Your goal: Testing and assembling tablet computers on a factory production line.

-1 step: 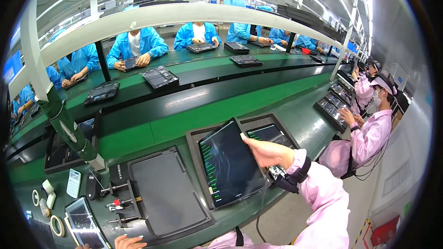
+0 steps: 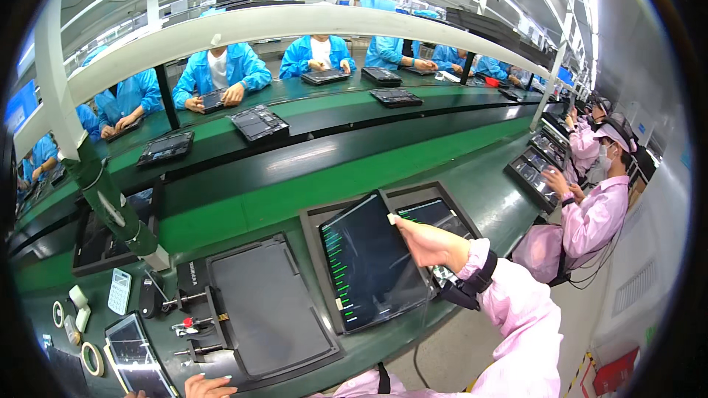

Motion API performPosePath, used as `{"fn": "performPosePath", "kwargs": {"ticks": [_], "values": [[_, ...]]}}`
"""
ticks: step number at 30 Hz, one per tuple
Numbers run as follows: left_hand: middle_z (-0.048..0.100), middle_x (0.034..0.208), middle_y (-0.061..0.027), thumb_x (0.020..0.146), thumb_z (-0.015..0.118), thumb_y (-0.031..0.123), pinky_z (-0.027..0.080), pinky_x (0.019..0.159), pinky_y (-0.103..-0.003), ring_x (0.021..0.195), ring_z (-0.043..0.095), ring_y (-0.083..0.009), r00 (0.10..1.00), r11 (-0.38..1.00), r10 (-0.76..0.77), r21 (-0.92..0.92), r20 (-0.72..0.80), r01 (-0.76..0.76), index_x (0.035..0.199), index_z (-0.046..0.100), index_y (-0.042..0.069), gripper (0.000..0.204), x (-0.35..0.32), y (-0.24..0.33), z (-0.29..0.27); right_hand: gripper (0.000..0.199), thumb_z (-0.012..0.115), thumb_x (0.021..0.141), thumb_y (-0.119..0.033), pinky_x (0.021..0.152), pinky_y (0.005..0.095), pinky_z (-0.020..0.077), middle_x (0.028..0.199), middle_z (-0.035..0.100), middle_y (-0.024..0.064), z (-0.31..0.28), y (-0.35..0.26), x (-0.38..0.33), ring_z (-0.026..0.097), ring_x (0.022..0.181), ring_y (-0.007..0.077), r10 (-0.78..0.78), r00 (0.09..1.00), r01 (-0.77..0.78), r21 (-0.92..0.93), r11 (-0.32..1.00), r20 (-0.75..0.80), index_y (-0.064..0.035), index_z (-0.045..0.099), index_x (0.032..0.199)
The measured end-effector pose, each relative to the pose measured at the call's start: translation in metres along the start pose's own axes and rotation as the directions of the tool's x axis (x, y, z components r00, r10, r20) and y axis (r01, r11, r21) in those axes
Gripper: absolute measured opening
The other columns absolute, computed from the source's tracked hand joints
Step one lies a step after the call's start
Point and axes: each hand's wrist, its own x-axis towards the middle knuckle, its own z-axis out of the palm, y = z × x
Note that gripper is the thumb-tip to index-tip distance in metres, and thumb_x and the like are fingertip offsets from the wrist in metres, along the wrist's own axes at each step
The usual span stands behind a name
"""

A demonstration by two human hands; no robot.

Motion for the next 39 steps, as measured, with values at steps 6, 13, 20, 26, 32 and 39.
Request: {"fn": "performPosePath", "kwargs": {"ticks": [6,13,20,26,32,39], "values": [[0.065,0.098,-0.0077,0.078,0.059,0.01,0.04,0.09,-0.042,0.089,0.059,-0.0248,1.0,0.994,-0.014,-0.111,0.007,0.015,0.089,0.065,0.009,0.012,-0.001,0.011,0.004,0.048,0.045,0.094,-0.033,0.107,0.0297,0.0201,0.139,0.038,0.008,-0.053,0.091,0.051,0.033,0.126,0.0154,-0.104,0.924,0.163,0.132,0.978,-0.369,-0.0001,0.042,0.129],[0.062,0.106,-0.0019,0.079,0.065,0.016,0.042,0.089,-0.036,0.09,0.059,-0.0155,0.991,0.977,0.134,-0.17,-0.006,-0.133,0.091,0.063,0.009,0.014,-0.002,0.02,0.016,0.041,0.052,0.092,-0.035,0.09,0.0288,0.0416,0.113,0.058,0.0047,-0.046,0.104,-0.048,0.054,0.101,0.0171,-0.44,0.781,0.592,0.302,0.748,-0.443,-0.0049,0.053,0.12],[0.062,0.108,-0.0011,0.081,0.062,0.014,0.039,0.092,-0.037,0.09,0.058,-0.0174,0.992,0.958,0.094,-0.279,0.089,-0.066,0.094,0.063,0.009,0.014,-0.015,0.013,0.025,0.044,0.045,0.095,-0.036,0.095,0.03,0.0399,0.121,0.055,0.0054,-0.075,0.165,-0.112,0.053,0.109,0.018,-0.411,0.645,0.714,0.316,0.625,-0.645,-0.0036,0.05,0.124],[0.06,0.107,-0.0063,0.084,0.059,0.015,0.041,0.09,-0.038,0.09,0.057,-0.0224,0.976,0.875,0.215,-0.446,0.012,-0.188,0.101,0.06,0.006,0.019,0.003,0.027,0.046,0.045,0.044,0.095,-0.037,0.097,0.0294,0.0371,0.124,0.052,0.0043,-0.029,0.193,-0.125,0.05,0.111,0.0172,-0.405,0.632,0.728,0.327,0.603,-0.661,-0.0038,0.048,0.125],[0.043,0.135,-0.0166,0.094,0.04,0.029,0.03,0.1,-0.038,0.116,0.047,-0.0284,0.992,0.764,0.006,-0.64,0.125,0.076,0.142,0.02,0.0,0.059,0.0,0.033,0.048,0.044,0.043,0.096,-0.036,0.1,0.0294,0.034,0.127,0.05,0.003,0.09,0.154,-0.092,0.048,0.113,0.0169,-0.472,0.72,0.694,0.514,0.504,-0.51,-0.0036,0.048,0.126],[0.048,0.129,-0.0152,0.099,0.026,0.039,0.028,0.101,-0.034,0.117,0.046,-0.0234,0.967,0.552,-0.128,-0.794,0.221,0.255,0.143,0.017,0.0,0.06,0.0,0.021,0.029,0.038,0.042,0.097,-0.031,0.094,0.0329,0.0422,0.12,0.056,0.0059,0.149,0.139,-0.044,0.055,0.107,0.0198,-0.486,0.799,0.6,0.527,0.602,-0.355,-0.0054,0.05,0.123]]}}
